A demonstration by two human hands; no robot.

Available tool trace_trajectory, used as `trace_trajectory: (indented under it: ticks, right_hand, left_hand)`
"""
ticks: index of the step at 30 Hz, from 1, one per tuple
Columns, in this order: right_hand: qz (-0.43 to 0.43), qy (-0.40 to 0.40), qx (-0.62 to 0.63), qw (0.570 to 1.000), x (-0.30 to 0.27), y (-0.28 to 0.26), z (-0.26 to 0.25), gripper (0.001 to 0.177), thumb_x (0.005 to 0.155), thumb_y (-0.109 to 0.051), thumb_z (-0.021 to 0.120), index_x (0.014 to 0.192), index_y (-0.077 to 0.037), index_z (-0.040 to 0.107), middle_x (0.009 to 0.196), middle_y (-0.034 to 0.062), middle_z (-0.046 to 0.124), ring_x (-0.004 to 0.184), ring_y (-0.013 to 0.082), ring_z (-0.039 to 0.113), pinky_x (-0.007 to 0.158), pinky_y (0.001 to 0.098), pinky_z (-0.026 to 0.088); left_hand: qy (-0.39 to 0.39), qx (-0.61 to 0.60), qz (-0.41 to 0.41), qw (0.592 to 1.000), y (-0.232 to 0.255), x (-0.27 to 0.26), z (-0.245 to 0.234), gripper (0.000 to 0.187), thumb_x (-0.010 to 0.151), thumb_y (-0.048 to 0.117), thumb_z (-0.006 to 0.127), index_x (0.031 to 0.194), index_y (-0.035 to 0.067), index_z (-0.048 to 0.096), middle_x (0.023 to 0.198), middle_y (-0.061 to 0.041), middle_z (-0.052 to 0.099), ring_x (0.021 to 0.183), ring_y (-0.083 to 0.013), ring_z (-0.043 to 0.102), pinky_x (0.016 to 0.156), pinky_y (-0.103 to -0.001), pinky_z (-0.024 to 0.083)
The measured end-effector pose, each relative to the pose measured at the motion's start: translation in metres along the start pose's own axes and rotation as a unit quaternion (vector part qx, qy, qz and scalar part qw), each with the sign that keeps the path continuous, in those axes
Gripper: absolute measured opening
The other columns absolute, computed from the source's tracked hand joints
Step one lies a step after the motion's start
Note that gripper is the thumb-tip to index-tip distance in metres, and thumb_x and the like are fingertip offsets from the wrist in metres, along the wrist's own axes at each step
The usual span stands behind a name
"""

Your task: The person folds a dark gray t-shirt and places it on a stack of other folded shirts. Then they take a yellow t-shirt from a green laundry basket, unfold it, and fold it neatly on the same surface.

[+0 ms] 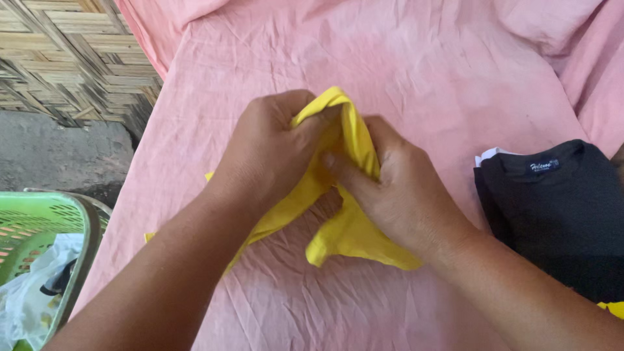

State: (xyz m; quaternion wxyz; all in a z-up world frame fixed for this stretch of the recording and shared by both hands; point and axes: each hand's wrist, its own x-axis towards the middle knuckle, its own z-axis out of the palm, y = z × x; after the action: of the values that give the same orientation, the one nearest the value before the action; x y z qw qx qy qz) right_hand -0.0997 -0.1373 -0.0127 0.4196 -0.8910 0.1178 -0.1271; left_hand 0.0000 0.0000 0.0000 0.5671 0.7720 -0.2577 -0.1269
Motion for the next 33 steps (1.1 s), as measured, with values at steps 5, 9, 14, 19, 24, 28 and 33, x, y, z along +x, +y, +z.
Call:
trace_trajectory:
  ticks: [5, 9, 14, 19, 24, 28, 33]
  right_hand:
    - [0.118, 0.013, -0.054, 0.992, 0.003, 0.017, 0.006, 0.029, 0.092, -0.019, 0.06, 0.118, -0.008, 0.065, 0.104, 0.0081, 0.076, 0.098, 0.018, 0.073, 0.084, 0.0347, 0.056]
    - [0.141, -0.053, 0.092, 0.984, 0.003, 0.031, 0.013, 0.032, 0.095, -0.017, 0.05, 0.119, -0.01, 0.069, 0.107, 0.0063, 0.079, 0.097, 0.0175, 0.076, 0.084, 0.0345, 0.059]
    - [0.13, -0.045, 0.146, 0.98, 0.009, 0.035, 0.015, 0.034, 0.096, -0.017, 0.049, 0.121, -0.008, 0.071, 0.106, 0.006, 0.078, 0.095, 0.0165, 0.074, 0.084, 0.033, 0.058]
    - [0.117, -0.092, 0.129, 0.98, 0.004, 0.024, 0.013, 0.037, 0.09, -0.029, 0.066, 0.123, -0.011, 0.07, 0.11, 0.0018, 0.077, 0.1, 0.0116, 0.07, 0.087, 0.0302, 0.056]
    - [0.192, -0.157, 0.219, 0.944, 0.004, 0.014, 0.005, 0.049, 0.082, -0.035, 0.072, 0.127, -0.016, 0.07, 0.114, -0.0013, 0.076, 0.103, 0.0106, 0.07, 0.086, 0.0322, 0.057]
    - [0.26, -0.184, 0.183, 0.93, 0.004, 0.012, -0.003, 0.047, 0.081, -0.036, 0.077, 0.123, -0.016, 0.072, 0.109, 0.0004, 0.078, 0.099, 0.0129, 0.072, 0.085, 0.0337, 0.058]
    - [0.299, -0.145, 0.116, 0.936, 0.007, 0.017, 0.006, 0.037, 0.085, -0.028, 0.073, 0.117, -0.01, 0.074, 0.099, 0.0065, 0.079, 0.084, 0.0191, 0.075, 0.074, 0.0374, 0.061]
  left_hand:
    - [-0.065, 0.001, -0.014, 0.998, 0.007, 0.006, -0.008, 0.025, 0.088, 0.026, 0.066, 0.094, 0.005, 0.077, 0.078, -0.009, 0.073, 0.068, -0.0144, 0.067, 0.061, -0.035, 0.057]
    - [-0.108, 0.111, -0.051, 0.987, -0.01, 0.004, -0.01, 0.034, 0.077, 0.028, 0.074, 0.107, 0.011, 0.074, 0.089, -0.008, 0.078, 0.081, -0.0188, 0.075, 0.073, -0.036, 0.058]
    - [-0.206, 0.137, -0.024, 0.969, -0.052, -0.006, 0.003, 0.04, 0.077, 0.028, 0.077, 0.115, 0.015, 0.073, 0.103, -0.006, 0.079, 0.098, -0.0205, 0.074, 0.086, -0.035, 0.056]
    - [-0.154, 0.142, 0.046, 0.977, -0.071, 0.003, 0.007, 0.03, 0.088, 0.02, 0.067, 0.117, 0.013, 0.072, 0.11, -0.008, 0.077, 0.105, -0.0234, 0.072, 0.087, -0.037, 0.055]
    - [-0.147, 0.049, 0.054, 0.986, -0.067, -0.001, 0.008, 0.028, 0.088, 0.014, 0.066, 0.115, 0.01, 0.072, 0.107, -0.009, 0.08, 0.103, -0.0217, 0.075, 0.087, -0.035, 0.056]
    - [-0.154, 0.032, 0.025, 0.987, -0.054, -0.003, 0.009, 0.032, 0.082, 0.013, 0.068, 0.113, 0.01, 0.072, 0.103, -0.008, 0.08, 0.099, -0.0215, 0.077, 0.084, -0.035, 0.057]
    - [-0.13, 0.1, -0.025, 0.986, -0.042, 0.0, 0.007, 0.03, 0.083, 0.021, 0.072, 0.11, 0.009, 0.069, 0.098, -0.011, 0.077, 0.095, -0.0254, 0.075, 0.081, -0.038, 0.057]
